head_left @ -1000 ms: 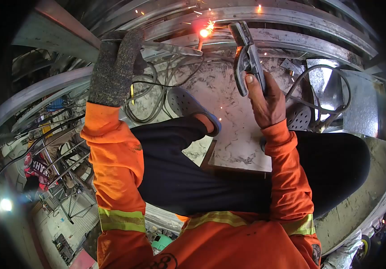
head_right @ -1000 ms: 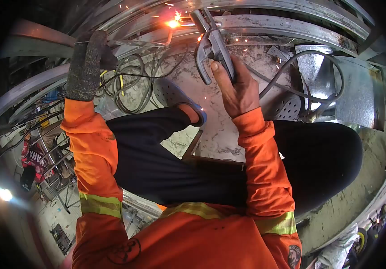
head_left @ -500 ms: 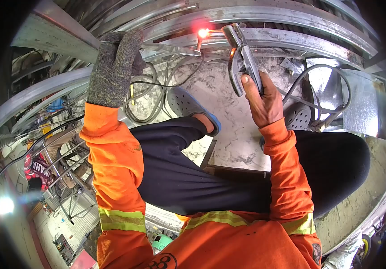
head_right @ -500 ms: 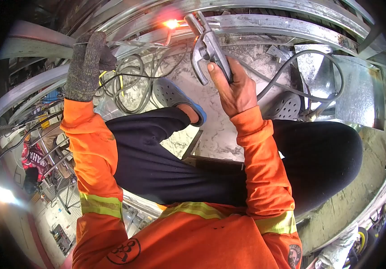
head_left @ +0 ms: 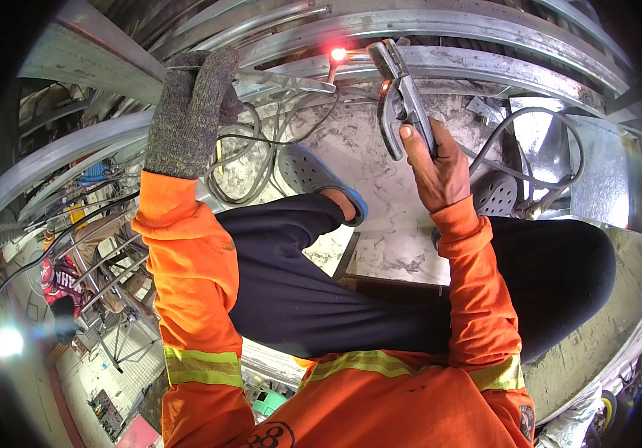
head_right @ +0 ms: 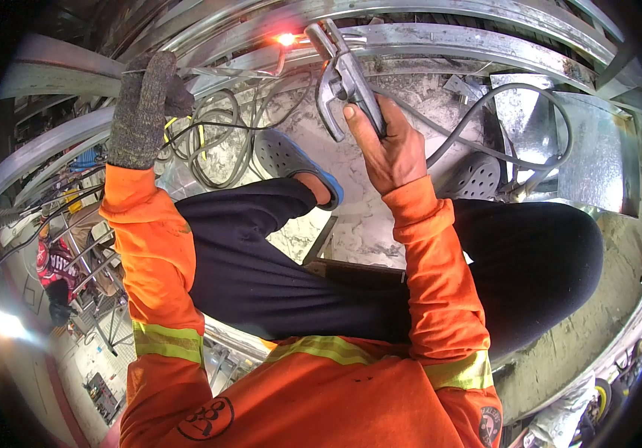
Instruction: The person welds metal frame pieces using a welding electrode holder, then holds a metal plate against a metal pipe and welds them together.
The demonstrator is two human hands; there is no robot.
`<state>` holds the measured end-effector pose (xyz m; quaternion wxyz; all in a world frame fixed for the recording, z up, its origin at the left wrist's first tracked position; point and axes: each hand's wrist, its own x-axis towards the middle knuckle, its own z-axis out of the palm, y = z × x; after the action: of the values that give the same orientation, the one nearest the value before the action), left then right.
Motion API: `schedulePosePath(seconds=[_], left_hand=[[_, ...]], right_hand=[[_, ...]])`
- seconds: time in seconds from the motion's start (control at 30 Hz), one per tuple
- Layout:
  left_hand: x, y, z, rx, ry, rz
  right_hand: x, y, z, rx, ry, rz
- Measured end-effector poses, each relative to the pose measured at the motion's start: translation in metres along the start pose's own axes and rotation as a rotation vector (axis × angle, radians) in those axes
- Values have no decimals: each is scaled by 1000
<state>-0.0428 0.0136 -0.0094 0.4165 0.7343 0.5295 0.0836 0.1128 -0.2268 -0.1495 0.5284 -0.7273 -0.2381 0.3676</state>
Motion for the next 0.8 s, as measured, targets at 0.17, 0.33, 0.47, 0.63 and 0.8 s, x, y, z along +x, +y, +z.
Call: schedulePosePath(seconds=[0.17, 0.33, 0.47, 0.63, 0.8], left_hand=[[5, -25, -14, 227, -156, 472], [2, -17, -9, 126, -137, 362], [18, -29, -22, 467, -26, 661], [17, -41, -17, 78, -123, 470], [3, -10, -2, -84, -1, 151]], right_hand=[[0, -2, 0, -14, -9, 14], [-1, -1, 1, -22, 1, -11], [-1, -2, 1, 45, -52, 107], [0, 4, 10, 213, -11, -48], [4, 2, 3, 30, 1, -21]])
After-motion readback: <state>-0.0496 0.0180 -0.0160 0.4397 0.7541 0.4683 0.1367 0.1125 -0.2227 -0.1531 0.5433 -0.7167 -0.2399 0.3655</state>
